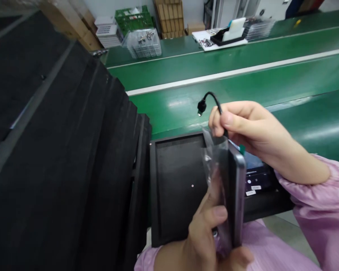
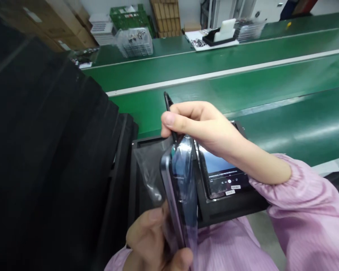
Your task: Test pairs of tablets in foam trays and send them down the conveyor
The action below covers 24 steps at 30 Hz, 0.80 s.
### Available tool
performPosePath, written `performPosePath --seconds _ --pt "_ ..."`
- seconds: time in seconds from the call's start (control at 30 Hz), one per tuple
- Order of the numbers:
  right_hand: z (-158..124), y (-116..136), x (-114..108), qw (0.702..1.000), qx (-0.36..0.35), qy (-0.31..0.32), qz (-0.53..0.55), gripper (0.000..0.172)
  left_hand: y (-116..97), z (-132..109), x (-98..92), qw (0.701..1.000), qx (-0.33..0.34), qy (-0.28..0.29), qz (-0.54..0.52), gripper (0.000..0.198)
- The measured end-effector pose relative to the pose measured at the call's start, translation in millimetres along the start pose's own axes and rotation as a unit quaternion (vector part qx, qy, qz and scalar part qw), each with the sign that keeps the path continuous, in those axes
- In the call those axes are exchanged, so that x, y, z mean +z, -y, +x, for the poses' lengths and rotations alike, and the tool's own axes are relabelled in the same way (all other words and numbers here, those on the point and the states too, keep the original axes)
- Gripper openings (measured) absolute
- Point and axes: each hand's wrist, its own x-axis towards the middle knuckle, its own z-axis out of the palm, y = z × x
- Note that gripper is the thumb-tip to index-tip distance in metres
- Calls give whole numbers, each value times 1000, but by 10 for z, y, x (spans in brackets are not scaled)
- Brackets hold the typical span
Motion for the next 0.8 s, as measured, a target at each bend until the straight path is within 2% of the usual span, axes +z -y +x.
performPosePath --seconds 0.07,0.17,0.23,0.3,0.37,0.6,0.73,0.8 --pt "49 -38 12 1000 -3 4 1 38 -46 2 48 992 119 12 50 62" --pt "110 -80 41 1000 3 6 12 41 -107 40 63 944 296 33 142 68" --pt "135 -93 62 999 16 10 27 41 -140 78 50 912 355 60 196 74" --pt "150 -97 78 999 28 16 44 41 -168 107 34 891 377 84 241 73" --pt "157 -98 87 998 31 21 59 40 -195 119 28 884 372 78 273 68" --pt "214 -142 138 996 24 14 89 38 -265 114 40 854 387 11 347 57" --pt "251 -165 206 992 14 42 121 40 -191 91 -105 840 404 -24 360 64" --pt "221 -133 237 989 2 65 134 38 -97 31 -194 830 429 -63 351 66"
